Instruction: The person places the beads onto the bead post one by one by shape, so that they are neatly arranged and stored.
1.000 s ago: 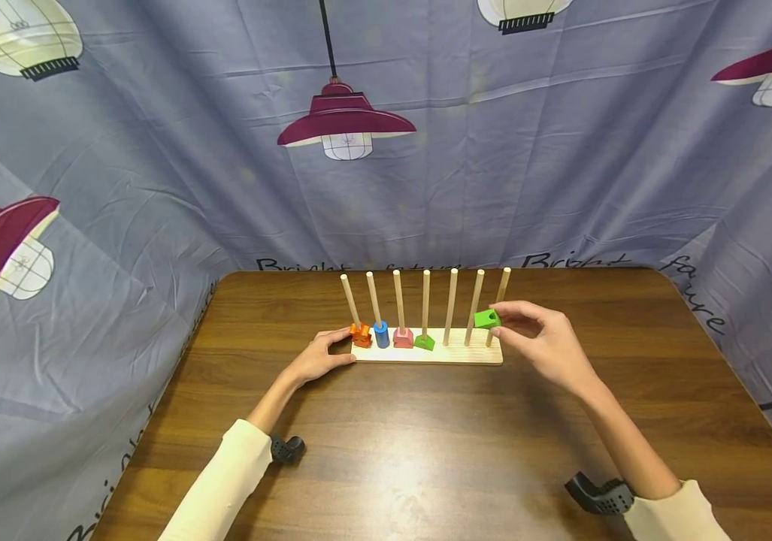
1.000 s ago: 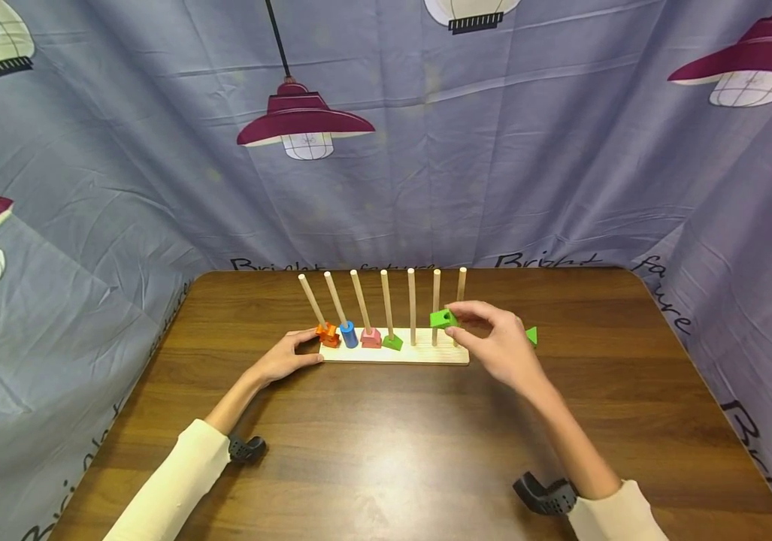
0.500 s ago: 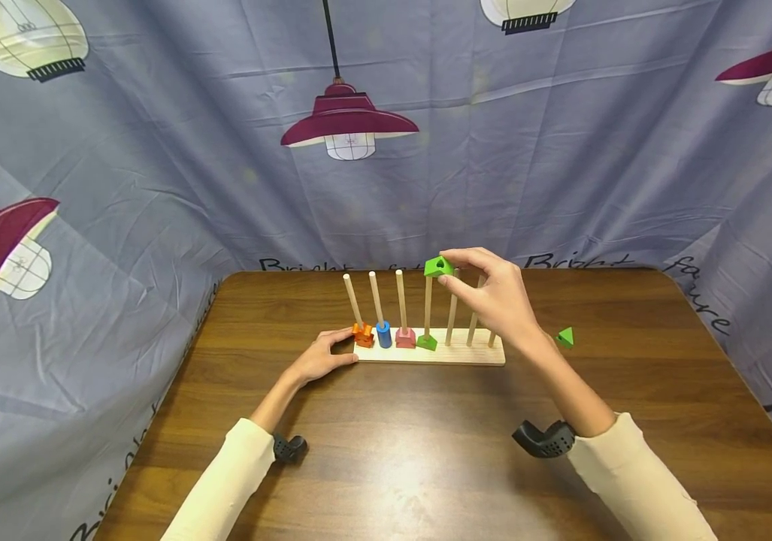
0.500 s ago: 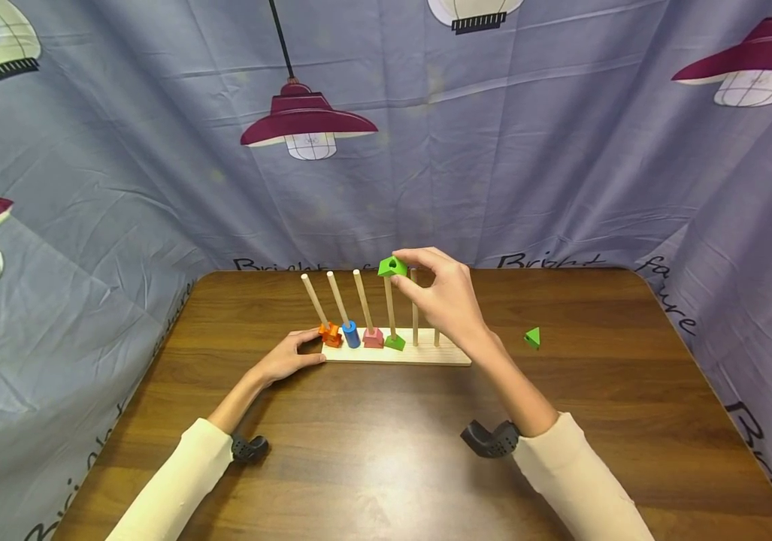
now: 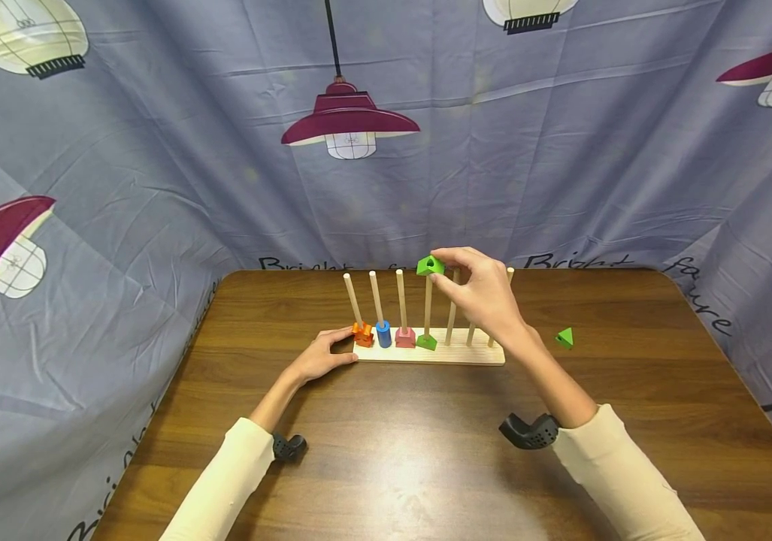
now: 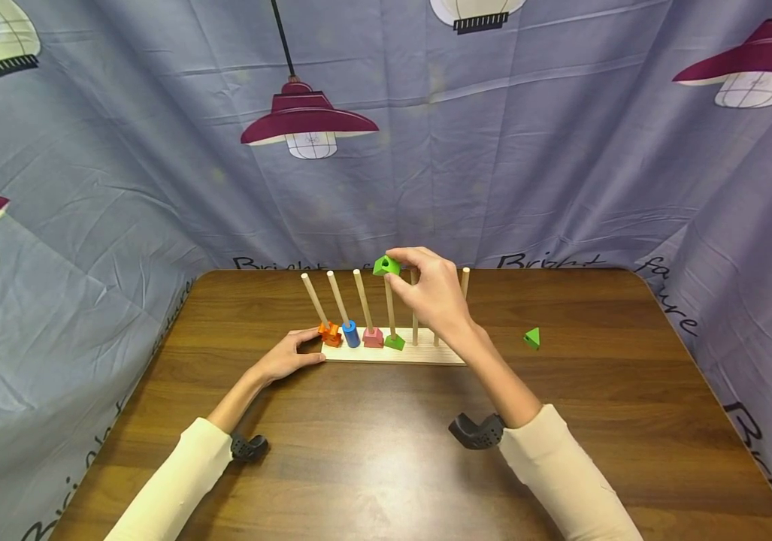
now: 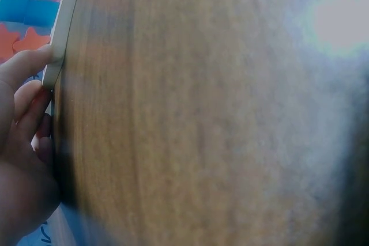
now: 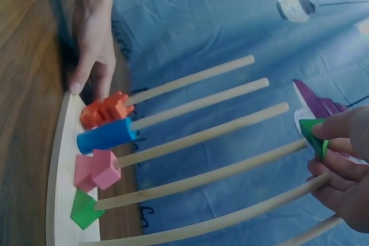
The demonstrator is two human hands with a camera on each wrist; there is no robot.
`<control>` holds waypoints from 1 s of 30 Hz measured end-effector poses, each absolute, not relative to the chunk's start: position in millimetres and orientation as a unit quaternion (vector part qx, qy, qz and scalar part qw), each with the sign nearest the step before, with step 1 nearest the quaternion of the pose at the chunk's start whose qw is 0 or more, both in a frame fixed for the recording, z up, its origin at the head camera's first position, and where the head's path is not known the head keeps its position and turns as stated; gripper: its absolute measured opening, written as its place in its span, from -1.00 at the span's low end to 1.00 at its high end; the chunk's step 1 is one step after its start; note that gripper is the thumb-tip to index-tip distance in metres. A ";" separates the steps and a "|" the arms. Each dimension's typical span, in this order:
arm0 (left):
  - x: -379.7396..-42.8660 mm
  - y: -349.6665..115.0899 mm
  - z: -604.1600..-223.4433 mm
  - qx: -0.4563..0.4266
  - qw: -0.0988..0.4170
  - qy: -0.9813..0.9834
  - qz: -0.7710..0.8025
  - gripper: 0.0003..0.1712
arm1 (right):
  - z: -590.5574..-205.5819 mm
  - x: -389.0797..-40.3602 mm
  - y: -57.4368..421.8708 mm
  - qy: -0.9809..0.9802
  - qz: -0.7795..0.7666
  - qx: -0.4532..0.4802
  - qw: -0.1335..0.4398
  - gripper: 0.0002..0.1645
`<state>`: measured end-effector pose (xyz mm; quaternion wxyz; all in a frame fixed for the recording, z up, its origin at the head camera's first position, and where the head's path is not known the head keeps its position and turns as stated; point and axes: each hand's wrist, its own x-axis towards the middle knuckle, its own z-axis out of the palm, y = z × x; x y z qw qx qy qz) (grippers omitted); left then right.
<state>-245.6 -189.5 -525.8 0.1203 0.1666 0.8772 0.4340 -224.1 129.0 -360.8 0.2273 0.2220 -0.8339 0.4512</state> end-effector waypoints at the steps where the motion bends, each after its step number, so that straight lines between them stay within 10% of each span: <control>1: -245.5 -189.5 -525.7 0.165 0.121 0.878 0.432 -0.22 | -361.1 -223.8 128.6 -0.837 0.449 0.220 0.222 -0.60; 30: -243.3 -189.3 -523.4 0.152 0.124 0.884 0.423 -0.22 | -415.0 -224.0 113.2 -0.768 0.593 0.130 0.202 -0.53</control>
